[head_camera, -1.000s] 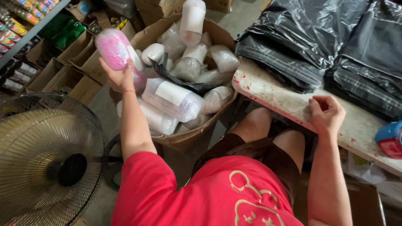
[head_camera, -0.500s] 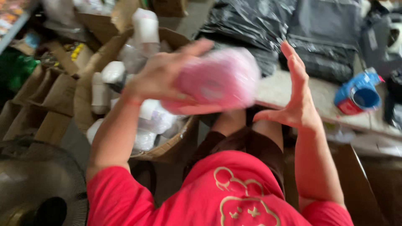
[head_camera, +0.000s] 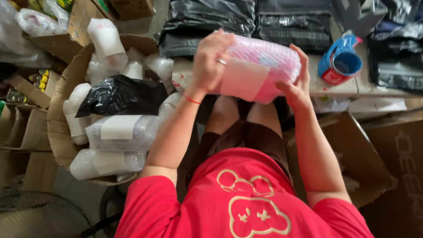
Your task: The person wraps several items in bubble wrap, places them into shipping bags, and seals the bags using tape from a dispenser.
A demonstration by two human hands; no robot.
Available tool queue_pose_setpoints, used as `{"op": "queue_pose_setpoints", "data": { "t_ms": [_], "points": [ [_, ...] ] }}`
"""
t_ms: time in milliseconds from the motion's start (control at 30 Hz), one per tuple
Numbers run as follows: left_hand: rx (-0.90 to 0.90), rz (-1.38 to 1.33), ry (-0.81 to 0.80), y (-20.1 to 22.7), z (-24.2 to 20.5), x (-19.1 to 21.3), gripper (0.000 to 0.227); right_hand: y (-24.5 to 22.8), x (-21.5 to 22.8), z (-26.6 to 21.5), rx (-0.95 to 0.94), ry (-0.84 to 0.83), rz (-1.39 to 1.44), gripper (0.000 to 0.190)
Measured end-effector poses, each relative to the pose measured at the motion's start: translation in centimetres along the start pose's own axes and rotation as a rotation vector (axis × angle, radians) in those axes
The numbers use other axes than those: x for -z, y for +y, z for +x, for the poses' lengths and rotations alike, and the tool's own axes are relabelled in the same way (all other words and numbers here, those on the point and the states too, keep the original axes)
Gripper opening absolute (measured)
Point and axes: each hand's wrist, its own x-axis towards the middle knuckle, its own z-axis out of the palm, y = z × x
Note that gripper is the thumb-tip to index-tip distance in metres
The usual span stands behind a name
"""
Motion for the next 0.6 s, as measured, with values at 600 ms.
{"op": "queue_pose_setpoints", "data": {
  "t_ms": [600],
  "points": [
    [0.175, -0.229, -0.355, 0.0, 3.3, 3.9, 0.042, 0.1, -0.1, 0.1, 0.032, -0.108, -0.007, 0.105]
  ]
}}
